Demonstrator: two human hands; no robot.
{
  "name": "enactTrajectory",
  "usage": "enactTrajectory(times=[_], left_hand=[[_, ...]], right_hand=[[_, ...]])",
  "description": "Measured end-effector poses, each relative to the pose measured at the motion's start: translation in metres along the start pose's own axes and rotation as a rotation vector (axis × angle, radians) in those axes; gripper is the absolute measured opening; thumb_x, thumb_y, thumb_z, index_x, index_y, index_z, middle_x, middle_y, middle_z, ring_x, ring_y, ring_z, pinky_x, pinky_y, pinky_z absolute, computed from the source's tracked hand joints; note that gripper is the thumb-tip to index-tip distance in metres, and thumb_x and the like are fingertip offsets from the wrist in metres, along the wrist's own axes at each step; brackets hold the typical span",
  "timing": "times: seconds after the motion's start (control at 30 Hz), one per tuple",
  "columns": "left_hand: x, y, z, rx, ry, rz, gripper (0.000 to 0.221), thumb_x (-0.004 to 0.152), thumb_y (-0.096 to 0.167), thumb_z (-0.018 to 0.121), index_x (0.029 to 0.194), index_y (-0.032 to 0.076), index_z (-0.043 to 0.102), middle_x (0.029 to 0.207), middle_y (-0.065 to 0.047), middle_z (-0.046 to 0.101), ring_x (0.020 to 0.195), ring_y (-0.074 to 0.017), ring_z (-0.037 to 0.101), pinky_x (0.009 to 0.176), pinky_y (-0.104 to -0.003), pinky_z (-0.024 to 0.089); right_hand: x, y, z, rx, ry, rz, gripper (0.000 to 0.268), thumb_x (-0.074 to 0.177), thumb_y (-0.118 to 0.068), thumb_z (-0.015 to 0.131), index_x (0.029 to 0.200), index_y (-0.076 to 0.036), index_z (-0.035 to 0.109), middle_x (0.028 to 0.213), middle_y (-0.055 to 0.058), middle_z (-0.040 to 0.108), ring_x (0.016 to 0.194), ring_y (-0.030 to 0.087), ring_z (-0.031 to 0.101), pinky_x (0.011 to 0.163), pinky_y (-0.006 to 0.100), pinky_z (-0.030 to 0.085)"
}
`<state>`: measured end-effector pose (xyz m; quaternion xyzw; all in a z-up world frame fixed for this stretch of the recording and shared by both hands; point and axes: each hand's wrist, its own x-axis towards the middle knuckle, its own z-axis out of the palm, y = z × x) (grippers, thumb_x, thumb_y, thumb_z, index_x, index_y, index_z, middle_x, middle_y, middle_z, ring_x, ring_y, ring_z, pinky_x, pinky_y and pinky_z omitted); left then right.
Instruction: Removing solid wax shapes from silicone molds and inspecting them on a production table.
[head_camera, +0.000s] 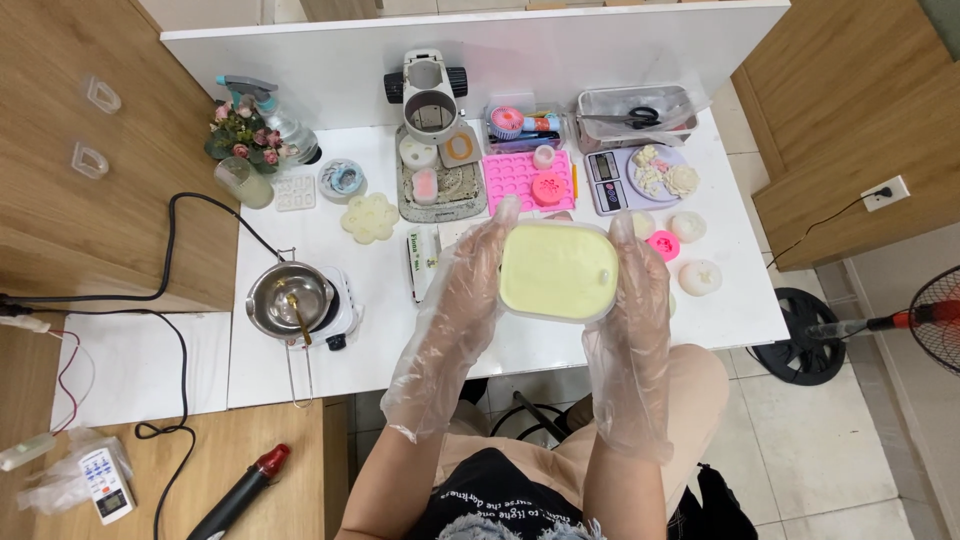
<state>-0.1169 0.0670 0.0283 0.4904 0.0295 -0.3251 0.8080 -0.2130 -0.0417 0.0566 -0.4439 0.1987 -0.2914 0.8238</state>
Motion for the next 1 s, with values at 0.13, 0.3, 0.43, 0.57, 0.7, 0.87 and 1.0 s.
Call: enactTrajectory(times=[0.13,0.3,0.43,0.57,0.7,0.87,1.0], left_hand=[[-0.002,0.002,-0.002,0.013,-0.018,0.075,0.054,0.095,0.043,0.066,0.126,-0.001,0.068,0.103,-0.005,0.072,0.092,-0.0109,0.064,0.08,-0.029,0.054],[0.0,-0.003,-0.007,0.021,-0.003,0.076,0.055,0.096,0.041,0.066,0.127,-0.004,0.068,0.102,-0.008,0.073,0.091,-0.0115,0.065,0.079,-0.027,0.055],[0.003,-0.009,-0.011,-0.006,-0.042,0.136,0.053,0.097,0.039,0.066,0.128,-0.004,0.067,0.103,-0.008,0.073,0.091,-0.0114,0.065,0.079,-0.027,0.055],[-0.003,-0.002,-0.005,-0.059,-0.044,0.096,0.05,0.097,0.041,0.064,0.122,-0.003,0.069,0.1,-0.006,0.073,0.089,-0.0111,0.066,0.079,-0.027,0.056],[-0.01,0.0,-0.005,0.114,-0.044,0.127,0.053,0.097,0.048,0.062,0.116,-0.002,0.071,0.093,-0.004,0.072,0.084,-0.0084,0.063,0.076,-0.024,0.055],[-0.008,-0.006,-0.006,0.103,-0.063,0.127,0.054,0.099,0.051,0.061,0.109,-0.001,0.071,0.086,-0.003,0.067,0.074,-0.0088,0.058,0.066,-0.026,0.05],[-0.016,0.002,0.002,0.103,-0.118,0.14,0.057,0.097,0.056,0.059,0.107,0.001,0.07,0.084,-0.001,0.065,0.074,-0.0077,0.057,0.065,-0.026,0.05]], right_hand=[[0.002,0.005,0.001,0.007,0.076,0.032,0.028,0.103,-0.034,0.064,0.105,-0.007,0.063,0.089,0.001,0.065,0.08,0.007,0.064,0.071,0.023,0.053],[0.008,0.013,-0.003,0.081,0.148,0.136,0.022,0.101,-0.031,0.065,0.104,-0.01,0.061,0.09,0.0,0.065,0.083,0.01,0.067,0.072,0.028,0.056],[0.01,0.033,-0.029,0.113,0.181,0.152,0.022,0.105,-0.027,0.062,0.113,-0.007,0.059,0.097,0.003,0.064,0.088,0.012,0.067,0.074,0.03,0.057],[0.012,0.054,-0.056,-0.521,-0.263,-0.397,0.046,0.107,-0.014,0.055,0.149,0.001,0.045,0.128,0.005,0.056,0.117,0.01,0.062,0.096,0.026,0.057],[0.014,0.046,-0.046,-0.11,-0.105,-0.112,0.044,0.109,-0.018,0.055,0.149,0.0,0.051,0.117,0.005,0.059,0.108,0.01,0.066,0.089,0.027,0.059],[-0.004,0.013,-0.006,0.138,0.089,0.082,0.047,0.1,-0.024,0.063,0.143,-0.005,0.057,0.112,0.003,0.068,0.097,0.01,0.071,0.079,0.026,0.062],[-0.003,0.013,-0.004,0.193,0.196,0.112,0.048,0.096,-0.023,0.065,0.14,-0.006,0.059,0.113,0.004,0.071,0.096,0.01,0.073,0.077,0.027,0.064]])
